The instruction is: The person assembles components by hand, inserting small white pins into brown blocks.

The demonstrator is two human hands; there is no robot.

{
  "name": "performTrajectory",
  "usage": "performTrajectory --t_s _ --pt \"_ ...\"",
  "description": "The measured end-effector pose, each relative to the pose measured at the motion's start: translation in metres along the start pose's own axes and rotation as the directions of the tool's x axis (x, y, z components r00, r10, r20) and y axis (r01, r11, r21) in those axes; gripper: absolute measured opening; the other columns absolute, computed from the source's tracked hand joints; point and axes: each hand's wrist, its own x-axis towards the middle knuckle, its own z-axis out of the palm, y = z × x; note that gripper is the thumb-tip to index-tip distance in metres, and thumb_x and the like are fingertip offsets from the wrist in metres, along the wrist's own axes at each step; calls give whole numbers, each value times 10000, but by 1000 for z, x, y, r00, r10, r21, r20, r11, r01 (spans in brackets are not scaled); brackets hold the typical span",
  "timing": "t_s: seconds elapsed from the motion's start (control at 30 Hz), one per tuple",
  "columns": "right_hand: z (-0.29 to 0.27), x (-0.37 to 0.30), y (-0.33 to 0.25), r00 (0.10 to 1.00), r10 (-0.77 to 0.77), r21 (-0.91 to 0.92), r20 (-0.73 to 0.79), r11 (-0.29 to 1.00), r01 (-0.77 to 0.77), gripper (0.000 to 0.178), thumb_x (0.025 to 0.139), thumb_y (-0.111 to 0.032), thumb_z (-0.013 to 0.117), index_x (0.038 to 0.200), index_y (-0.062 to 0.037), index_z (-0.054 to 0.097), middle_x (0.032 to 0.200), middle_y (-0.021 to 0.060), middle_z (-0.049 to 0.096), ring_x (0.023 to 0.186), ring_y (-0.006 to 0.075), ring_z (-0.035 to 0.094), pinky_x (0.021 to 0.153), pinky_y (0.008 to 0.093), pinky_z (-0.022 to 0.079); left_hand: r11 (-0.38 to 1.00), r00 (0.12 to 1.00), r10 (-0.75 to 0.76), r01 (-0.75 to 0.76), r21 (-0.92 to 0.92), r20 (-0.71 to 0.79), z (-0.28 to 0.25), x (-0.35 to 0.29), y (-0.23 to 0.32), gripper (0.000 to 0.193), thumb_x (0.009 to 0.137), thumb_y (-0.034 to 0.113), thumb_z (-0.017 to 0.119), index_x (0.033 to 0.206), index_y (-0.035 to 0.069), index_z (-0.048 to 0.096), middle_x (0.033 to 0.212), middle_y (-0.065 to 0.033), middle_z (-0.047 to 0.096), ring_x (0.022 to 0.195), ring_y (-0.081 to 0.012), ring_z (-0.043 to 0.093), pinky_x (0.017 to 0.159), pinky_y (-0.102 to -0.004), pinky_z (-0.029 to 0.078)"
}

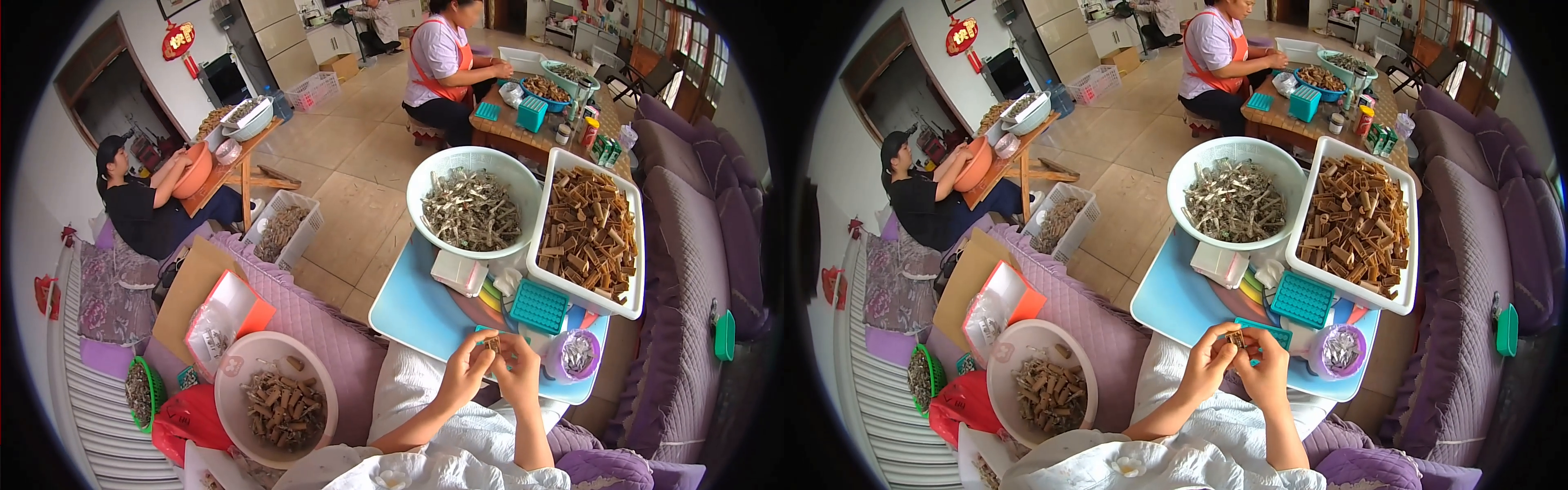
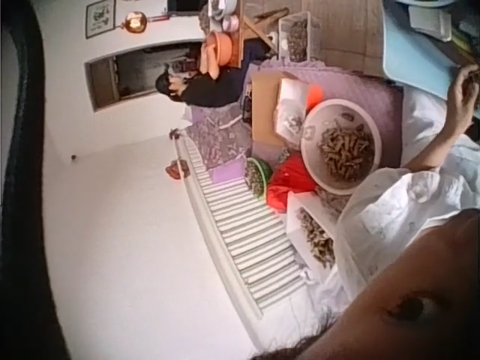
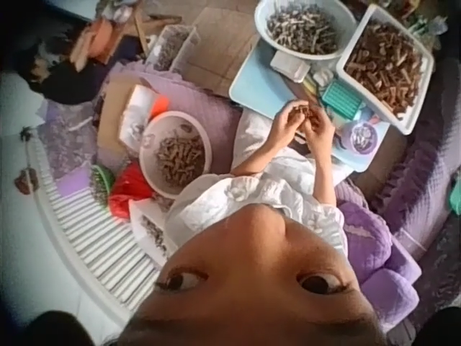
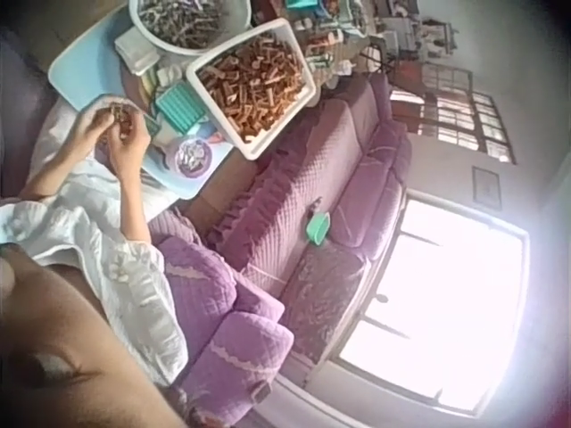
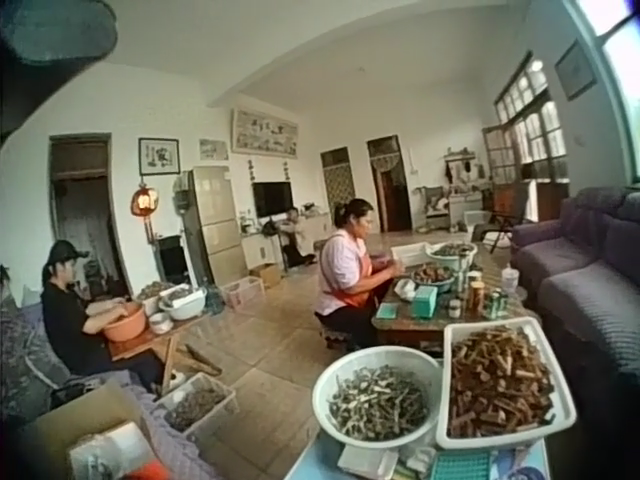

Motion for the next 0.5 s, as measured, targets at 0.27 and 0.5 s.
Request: performTrajectory --t_s 0.27,0.5 --pt "-9 2 -5 984 -73 -181 162 978 102 222 693 17 538 914 23 514 815 156 555 660 229 579 591 277 467 997 998 -61 59 -44 -33 -6 -1 -10 244 843 58 462 1083 16 464 815 -5 530 689 -40 475 623 -176 411" --pt "-56 -56 -93 257 -674 -34 -693 387 921 135 773 -53 468 650 -62 523 631 25 336 583 132 407 476 282 380 949 968 -81 3 -315 -237 -44 17 13 330 833 140 492 1138 54 402 965 -152 533 815 -257 577 687 -324 511"
